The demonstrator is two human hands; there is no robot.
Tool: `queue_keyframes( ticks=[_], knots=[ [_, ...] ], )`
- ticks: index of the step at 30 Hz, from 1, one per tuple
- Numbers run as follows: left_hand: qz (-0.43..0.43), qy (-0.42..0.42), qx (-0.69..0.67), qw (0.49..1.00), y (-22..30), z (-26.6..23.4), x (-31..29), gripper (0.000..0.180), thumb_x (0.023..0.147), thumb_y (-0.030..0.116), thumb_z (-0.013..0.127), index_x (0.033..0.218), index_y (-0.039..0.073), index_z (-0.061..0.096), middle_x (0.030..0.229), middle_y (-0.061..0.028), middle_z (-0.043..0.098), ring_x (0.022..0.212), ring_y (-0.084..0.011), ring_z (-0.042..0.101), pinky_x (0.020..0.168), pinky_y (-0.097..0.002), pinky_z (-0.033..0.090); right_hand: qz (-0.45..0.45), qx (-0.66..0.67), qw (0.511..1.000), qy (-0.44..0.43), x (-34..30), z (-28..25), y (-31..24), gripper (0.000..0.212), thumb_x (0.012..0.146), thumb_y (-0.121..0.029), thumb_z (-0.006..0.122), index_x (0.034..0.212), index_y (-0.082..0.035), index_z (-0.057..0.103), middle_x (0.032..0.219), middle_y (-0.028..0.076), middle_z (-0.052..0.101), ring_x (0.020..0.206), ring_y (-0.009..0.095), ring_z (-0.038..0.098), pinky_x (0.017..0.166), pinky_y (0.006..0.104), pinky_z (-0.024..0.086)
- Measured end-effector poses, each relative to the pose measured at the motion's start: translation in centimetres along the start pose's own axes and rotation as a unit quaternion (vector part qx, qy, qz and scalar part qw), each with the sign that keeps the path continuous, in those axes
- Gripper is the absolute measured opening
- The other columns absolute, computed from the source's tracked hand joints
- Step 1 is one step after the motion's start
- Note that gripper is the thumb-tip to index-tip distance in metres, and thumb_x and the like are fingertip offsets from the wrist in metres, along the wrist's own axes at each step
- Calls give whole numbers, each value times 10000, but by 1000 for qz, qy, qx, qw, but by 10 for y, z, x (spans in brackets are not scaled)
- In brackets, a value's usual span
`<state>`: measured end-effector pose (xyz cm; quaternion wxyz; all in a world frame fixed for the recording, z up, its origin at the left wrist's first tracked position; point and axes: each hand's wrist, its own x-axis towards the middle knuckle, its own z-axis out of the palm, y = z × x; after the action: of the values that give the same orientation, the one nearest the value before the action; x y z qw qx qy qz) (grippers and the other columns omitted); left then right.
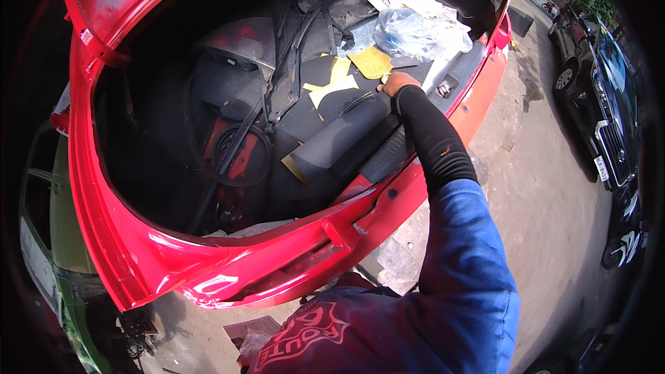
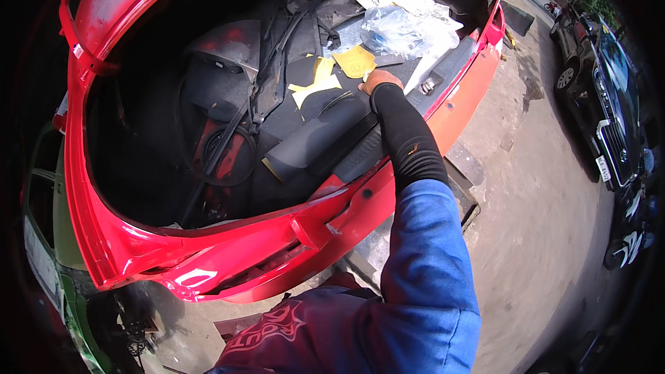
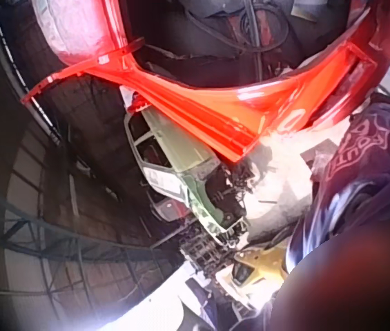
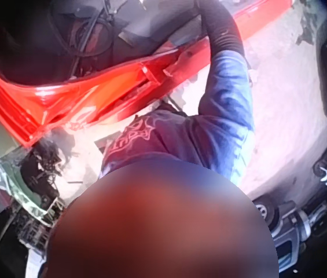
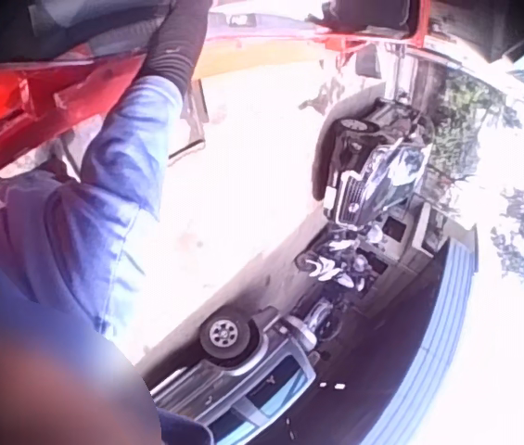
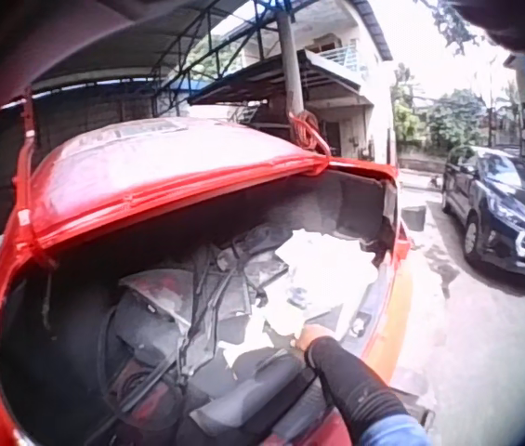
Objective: The person retrieves a roll of masking tape and a sheet of newspaper from the trunk of a red car. They then apply the newspaper to the interior door panel and the exterior door surface, securing it with tape to mask off areas during bodywork.
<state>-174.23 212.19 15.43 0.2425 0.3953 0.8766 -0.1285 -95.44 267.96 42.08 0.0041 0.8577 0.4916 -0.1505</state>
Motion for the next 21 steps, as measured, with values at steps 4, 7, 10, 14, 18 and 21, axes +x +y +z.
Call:
queue_keyframes(
  ticks=[4, 7, 10, 14, 18, 21],
  knots=[
    [-40, -7, -9, 999, -23, 11, -25, 405, 836, 287, 679, 1131, 10, 672, 1163, -201, 686, 1110, -343, 651, 930, -428, 534, -39, -63, 997, -32, 22, 12, 0, 630, 862, -519, 706, 1295, -67, 641, 1351, 144, 619, 1239, 320, 601, 1029, 425, 474],
    [-56, -11, -16, 998, -31, 17, -39, 403, 836, 286, 678, 1129, 10, 673, 1162, -201, 686, 1110, -342, 650, 932, -427, 534, -58, -65, 996, -22, 44, 23, 3, 609, 862, -519, 701, 1252, -52, 668, 1327, 159, 629, 1243, 318, 597, 1035, 425, 470],
    [-71, -13, -21, 997, -37, 24, -49, 400, 837, 284, 677, 1128, 10, 674, 1162, -200, 686, 1111, -341, 650, 934, -427, 533, -49, -33, 998, -26, 70, 35, 8, 488, 845, -388, 697, 1205, -57, 694, 1281, 166, 653, 1232, 315, 605, 994, 446, 500],
    [-83, -14, -26, 996, -48, 32, -56, 397, 837, 282, 676, 1126, 10, 675, 1161, -200, 686, 1112, -340, 649, 936, -426, 532, -89, -94, 989, -73, 100, 48, 6, 470, 766, -306, 705, 1176, -76, 714, 1241, 175, 672, 1150, 341, 650, 953, 457, 523],
    [-87, -19, -21, 996, -54, 37, -53, 394, 837, 280, 675, 1123, 10, 676, 1160, -200, 687, 1112, -339, 649, 938, -425, 531, -147, -91, 967, -190, 104, 38, 19, 338, 766, -277, 726, 1007, -41, 756, 941, 161, 723, 879, 274, 695, 789, 420, 528],
    [-85, -22, -14, 996, -55, 40, -45, 391, 838, 279, 675, 1122, 10, 677, 1159, -200, 687, 1113, -338, 649, 940, -424, 531, -159, 33, 982, -93, 85, 24, 33, 354, 715, -249, 811, 894, 44, 722, 793, 156, 693, 723, 217, 624, 712, 405, 496]
  ],
)
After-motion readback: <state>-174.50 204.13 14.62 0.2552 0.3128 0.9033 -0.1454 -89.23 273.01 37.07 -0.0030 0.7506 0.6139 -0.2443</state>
